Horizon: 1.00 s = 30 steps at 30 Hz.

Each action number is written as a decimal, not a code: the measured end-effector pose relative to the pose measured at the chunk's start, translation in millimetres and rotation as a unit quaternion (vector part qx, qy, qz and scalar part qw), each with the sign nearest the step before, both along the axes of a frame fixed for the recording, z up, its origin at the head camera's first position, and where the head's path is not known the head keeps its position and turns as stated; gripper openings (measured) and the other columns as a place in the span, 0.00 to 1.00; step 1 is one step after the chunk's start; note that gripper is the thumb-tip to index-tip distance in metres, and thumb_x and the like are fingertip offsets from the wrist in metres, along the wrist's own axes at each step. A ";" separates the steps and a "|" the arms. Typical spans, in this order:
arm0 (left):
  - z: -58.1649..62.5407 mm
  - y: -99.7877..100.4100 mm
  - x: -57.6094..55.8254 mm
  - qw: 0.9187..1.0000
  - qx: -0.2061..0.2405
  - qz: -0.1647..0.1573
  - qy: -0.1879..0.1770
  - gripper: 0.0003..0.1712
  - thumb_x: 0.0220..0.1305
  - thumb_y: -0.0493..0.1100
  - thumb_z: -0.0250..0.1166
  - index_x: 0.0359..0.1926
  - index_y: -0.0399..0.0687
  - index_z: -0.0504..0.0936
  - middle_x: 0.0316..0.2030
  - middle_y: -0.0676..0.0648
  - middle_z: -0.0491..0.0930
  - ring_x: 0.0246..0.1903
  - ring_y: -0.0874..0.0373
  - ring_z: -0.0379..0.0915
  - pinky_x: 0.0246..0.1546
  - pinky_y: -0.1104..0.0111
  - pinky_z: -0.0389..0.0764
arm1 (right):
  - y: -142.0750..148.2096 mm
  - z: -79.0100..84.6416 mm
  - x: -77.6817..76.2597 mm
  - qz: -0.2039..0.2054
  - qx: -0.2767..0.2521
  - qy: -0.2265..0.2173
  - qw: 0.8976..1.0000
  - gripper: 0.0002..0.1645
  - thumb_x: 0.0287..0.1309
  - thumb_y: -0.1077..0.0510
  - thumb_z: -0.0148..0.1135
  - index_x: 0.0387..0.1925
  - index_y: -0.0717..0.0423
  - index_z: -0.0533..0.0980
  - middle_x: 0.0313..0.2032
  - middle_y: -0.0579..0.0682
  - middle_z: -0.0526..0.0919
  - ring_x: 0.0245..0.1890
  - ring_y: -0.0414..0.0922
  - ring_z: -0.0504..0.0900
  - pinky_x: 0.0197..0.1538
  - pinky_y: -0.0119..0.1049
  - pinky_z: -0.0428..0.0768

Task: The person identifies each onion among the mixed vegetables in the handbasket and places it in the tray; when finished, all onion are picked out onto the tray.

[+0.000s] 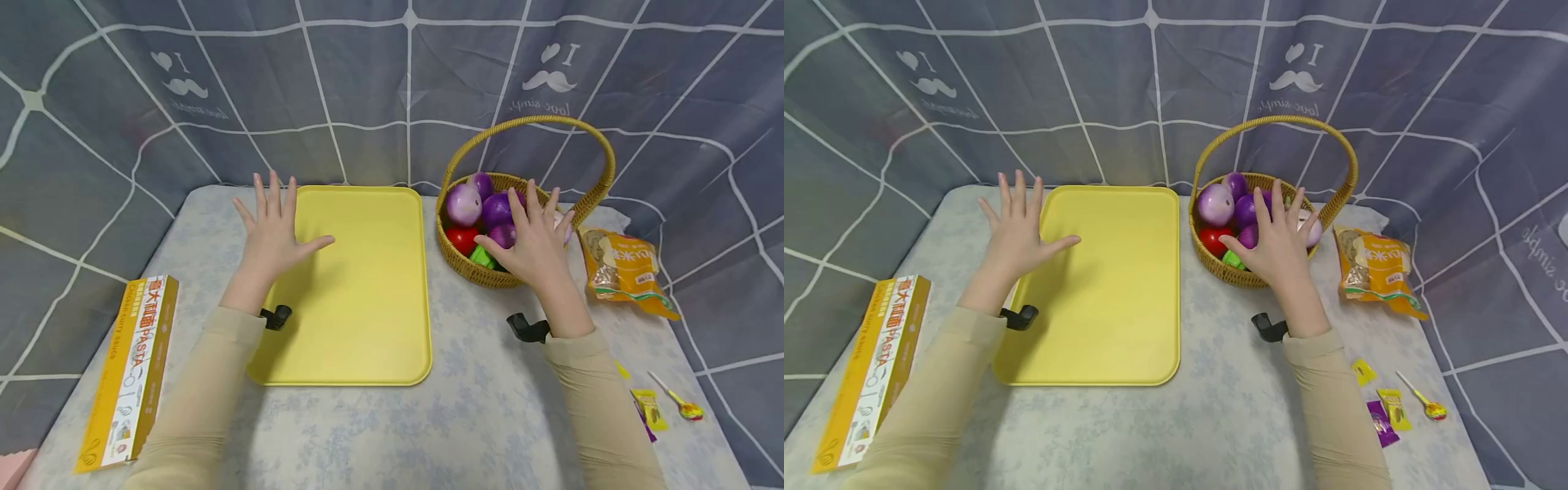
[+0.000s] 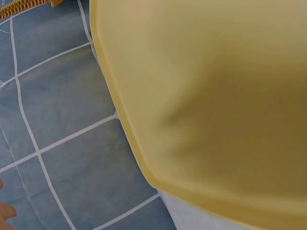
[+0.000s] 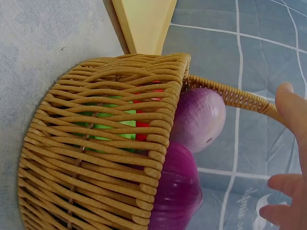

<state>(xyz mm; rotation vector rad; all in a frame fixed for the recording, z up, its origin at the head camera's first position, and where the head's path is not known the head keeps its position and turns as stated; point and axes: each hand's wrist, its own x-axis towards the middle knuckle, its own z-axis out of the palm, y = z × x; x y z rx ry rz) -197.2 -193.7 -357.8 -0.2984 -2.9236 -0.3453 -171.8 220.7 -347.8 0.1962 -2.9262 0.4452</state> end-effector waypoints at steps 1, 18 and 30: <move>0.0 -1.5 0.3 1.000 0.000 0.000 0.000 0.68 0.57 0.71 0.64 0.79 0.48 0.30 0.76 0.39 0.19 0.74 0.40 0.09 0.64 0.28 0.23 | -0.2 0.2 -0.1 -0.001 -0.001 -0.001 1.000 0.61 0.56 0.24 0.54 0.78 0.53 0.47 0.78 0.59 0.35 0.74 0.66 0.21 0.66 0.76 0.29; -8.0 -39.4 15.4 0.997 0.065 0.016 -0.038 0.65 0.60 0.75 0.57 0.78 0.48 0.30 0.77 0.38 0.22 0.73 0.40 0.07 0.63 0.27 0.22 | 10.7 -1.5 9.2 -0.012 -0.032 -0.001 0.999 0.59 0.58 0.30 0.58 0.78 0.56 0.49 0.77 0.64 0.39 0.75 0.70 0.29 0.68 0.75 0.34; -24.5 -63.8 32.3 0.992 0.096 0.007 -0.085 0.58 0.67 0.70 0.53 0.78 0.40 0.37 0.76 0.30 0.30 0.74 0.31 0.15 0.65 0.28 0.31 | 13.2 -18.5 16.2 -0.024 -0.063 -0.037 0.997 0.59 0.58 0.30 0.59 0.77 0.59 0.49 0.76 0.65 0.47 0.73 0.68 0.52 0.66 0.71 0.57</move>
